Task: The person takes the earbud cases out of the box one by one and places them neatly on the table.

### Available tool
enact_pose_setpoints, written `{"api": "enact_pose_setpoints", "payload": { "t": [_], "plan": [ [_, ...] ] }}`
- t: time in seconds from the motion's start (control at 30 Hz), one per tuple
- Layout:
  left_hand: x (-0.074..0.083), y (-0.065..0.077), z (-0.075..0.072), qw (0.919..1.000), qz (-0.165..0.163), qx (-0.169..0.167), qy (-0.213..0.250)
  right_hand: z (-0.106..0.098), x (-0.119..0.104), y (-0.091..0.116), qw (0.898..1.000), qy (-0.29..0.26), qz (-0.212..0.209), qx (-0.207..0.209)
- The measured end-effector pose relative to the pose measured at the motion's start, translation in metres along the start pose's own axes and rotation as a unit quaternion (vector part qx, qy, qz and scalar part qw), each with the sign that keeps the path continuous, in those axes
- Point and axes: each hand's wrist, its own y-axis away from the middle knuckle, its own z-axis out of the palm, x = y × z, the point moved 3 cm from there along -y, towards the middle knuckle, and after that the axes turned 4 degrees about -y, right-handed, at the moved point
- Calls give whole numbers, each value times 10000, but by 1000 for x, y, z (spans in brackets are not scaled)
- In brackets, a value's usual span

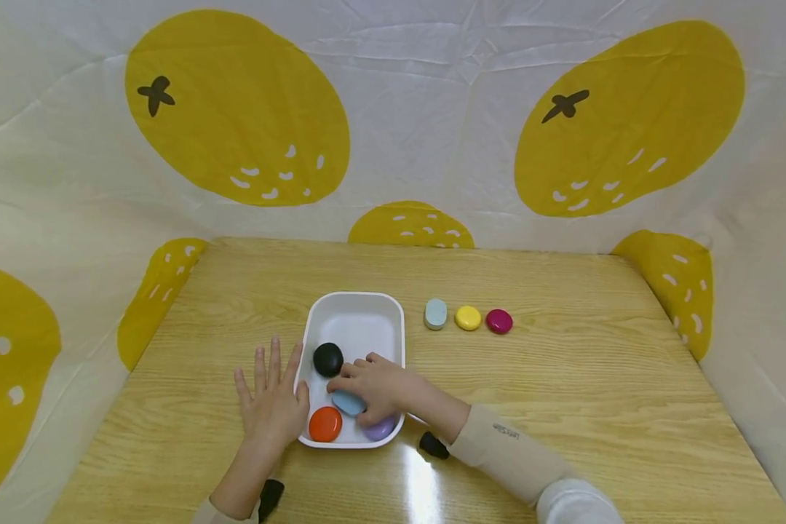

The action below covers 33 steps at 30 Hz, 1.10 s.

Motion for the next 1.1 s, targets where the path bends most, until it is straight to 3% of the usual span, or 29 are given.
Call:
{"api": "enact_pose_setpoints", "payload": {
  "t": [0.6,0.9,1.1],
  "plan": [
    [0,0,2,10000,-3,-29,-54,3,-6,-3,9999,112,-18,82],
    [0,0,1,10000,-28,-28,-29,-21,13,11,9964,-213,219,795],
    [-1,0,1,10000,-20,29,-33,-45,45,38,9829,-948,749,1388]
  ]
}}
